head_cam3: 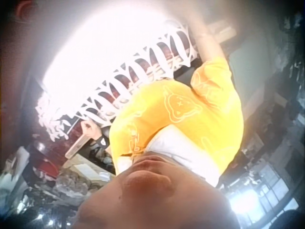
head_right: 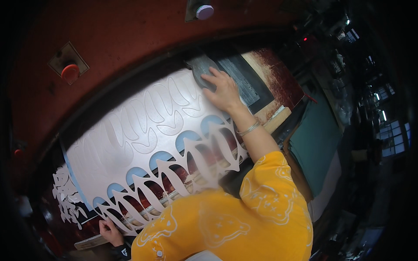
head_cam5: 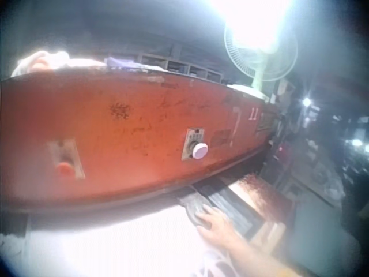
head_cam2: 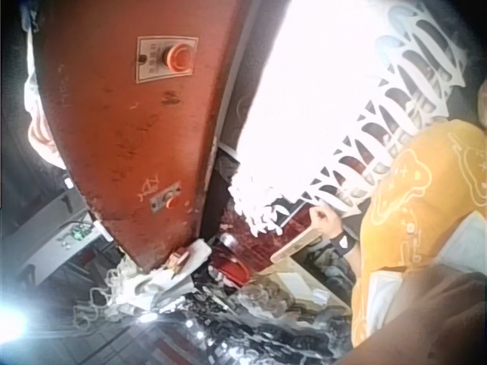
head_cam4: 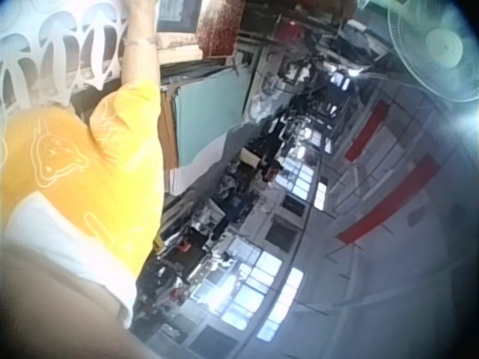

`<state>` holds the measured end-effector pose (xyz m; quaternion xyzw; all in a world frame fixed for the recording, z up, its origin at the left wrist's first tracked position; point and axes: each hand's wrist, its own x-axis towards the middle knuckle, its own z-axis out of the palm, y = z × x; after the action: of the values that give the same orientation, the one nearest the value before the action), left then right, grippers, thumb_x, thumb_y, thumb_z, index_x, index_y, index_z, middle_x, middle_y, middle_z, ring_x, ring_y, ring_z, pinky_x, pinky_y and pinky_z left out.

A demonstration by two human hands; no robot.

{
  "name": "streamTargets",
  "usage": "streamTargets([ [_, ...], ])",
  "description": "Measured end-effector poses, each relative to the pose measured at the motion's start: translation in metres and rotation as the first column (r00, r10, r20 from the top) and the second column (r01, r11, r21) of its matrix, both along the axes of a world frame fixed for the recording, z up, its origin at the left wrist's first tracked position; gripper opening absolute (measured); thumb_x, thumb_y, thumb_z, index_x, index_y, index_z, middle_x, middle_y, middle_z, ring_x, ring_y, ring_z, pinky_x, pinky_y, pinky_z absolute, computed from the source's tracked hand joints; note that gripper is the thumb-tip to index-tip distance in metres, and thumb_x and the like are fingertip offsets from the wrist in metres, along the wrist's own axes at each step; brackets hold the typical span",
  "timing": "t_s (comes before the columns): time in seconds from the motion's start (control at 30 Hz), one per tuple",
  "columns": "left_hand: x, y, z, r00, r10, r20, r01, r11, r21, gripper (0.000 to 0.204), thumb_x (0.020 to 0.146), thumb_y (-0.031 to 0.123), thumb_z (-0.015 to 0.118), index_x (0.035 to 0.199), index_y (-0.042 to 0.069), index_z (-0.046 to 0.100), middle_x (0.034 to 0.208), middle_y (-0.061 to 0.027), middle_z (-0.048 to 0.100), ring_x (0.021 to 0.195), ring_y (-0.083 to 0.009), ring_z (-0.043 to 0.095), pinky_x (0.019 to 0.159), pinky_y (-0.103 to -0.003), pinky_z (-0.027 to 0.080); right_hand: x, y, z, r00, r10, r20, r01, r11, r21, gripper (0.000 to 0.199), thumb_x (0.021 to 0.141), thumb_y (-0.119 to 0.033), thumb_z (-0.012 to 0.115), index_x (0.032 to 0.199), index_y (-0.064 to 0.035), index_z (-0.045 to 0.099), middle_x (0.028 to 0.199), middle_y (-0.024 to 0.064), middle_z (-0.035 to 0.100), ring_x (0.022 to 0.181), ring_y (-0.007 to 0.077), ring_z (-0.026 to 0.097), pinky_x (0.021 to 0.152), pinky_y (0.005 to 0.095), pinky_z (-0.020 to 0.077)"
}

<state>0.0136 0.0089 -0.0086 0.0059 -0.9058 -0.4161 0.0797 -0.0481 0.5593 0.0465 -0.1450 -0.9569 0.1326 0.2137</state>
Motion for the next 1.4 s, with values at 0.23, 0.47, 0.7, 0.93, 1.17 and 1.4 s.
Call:
streamTargets([
  [0.23,0.001,-0.002,-0.006,0.999,-0.011,-0.035,0.010,1.000,-0.011,0.034,0.088,0.015,0.058,0.065,0.003,0.036,0.057,-0.0016,0.031,0.054,-0.0107,0.030,0.048,-0.028,0.026,0.002,0.001,0.001,0.999,0.023,0.025,-0.023,1.000,-0.016,0.045,0.073,-0.022,0.066,0.117,-0.0152,0.062,0.135,0.0143,0.048,0.123,0.0378,0.044,0.103,0.0441,0.0354],
  [0.47,0.001,-0.007,-0.012,0.986,-0.048,-0.158,0.046,0.999,-0.012,0.035,0.089,0.016,0.057,0.065,0.003,0.035,0.056,-0.0020,0.031,0.053,-0.0107,0.029,0.047,-0.029,0.026,0.016,0.018,0.008,0.818,-0.165,-0.552,0.000,0.958,-0.286,0.046,0.085,-0.026,0.061,0.124,-0.0041,0.053,0.131,0.0183,0.048,0.124,0.0335,0.043,0.104,0.0401,0.0328],
  [0.7,0.001,-0.012,-0.019,0.969,-0.068,-0.236,0.065,0.998,-0.020,0.038,0.090,0.019,0.056,0.063,0.002,0.035,0.053,-0.0035,0.030,0.050,-0.0106,0.029,0.045,-0.031,0.024,0.008,0.003,0.083,0.442,-0.203,-0.874,0.053,0.978,-0.201,0.065,0.090,-0.036,0.053,0.139,0.0004,0.030,0.141,0.0262,0.028,0.133,0.0383,0.024,0.109,0.0450,0.0191],
  [0.93,0.003,-0.016,-0.027,0.954,-0.079,-0.290,0.072,0.997,-0.035,0.040,0.091,0.019,0.057,0.063,0.002,0.035,0.053,-0.0036,0.031,0.052,-0.0104,0.030,0.046,-0.031,0.026,0.012,-0.001,0.083,0.495,-0.114,-0.861,0.026,0.993,-0.117,0.069,0.090,-0.037,0.052,0.140,0.0028,0.026,0.143,0.0237,0.027,0.134,0.0364,0.023,0.111,0.0446,0.0179],
  [1.17,0.000,-0.020,-0.035,0.958,-0.057,-0.280,0.058,0.998,-0.004,0.041,0.091,0.018,0.058,0.062,0.003,0.033,0.054,0.0004,0.031,0.055,-0.0080,0.029,0.047,-0.028,0.026,0.151,0.050,-0.006,0.866,-0.362,-0.345,0.165,0.858,-0.487,0.048,0.091,-0.036,0.051,0.126,-0.0031,0.051,0.119,0.0214,0.055,0.120,0.0324,0.045,0.101,0.0409,0.0330],
  [1.4,-0.004,-0.019,-0.034,0.961,-0.062,-0.270,0.058,0.998,-0.023,0.041,0.091,0.020,0.057,0.061,0.002,0.035,0.054,-0.0009,0.032,0.055,-0.0093,0.029,0.048,-0.029,0.027,0.212,0.036,-0.039,0.977,-0.164,0.138,0.188,0.965,-0.184,0.035,0.086,-0.040,0.054,0.086,-0.0087,0.069,0.096,0.0110,0.064,0.108,0.0237,0.053,0.098,0.0437,0.0232],
])
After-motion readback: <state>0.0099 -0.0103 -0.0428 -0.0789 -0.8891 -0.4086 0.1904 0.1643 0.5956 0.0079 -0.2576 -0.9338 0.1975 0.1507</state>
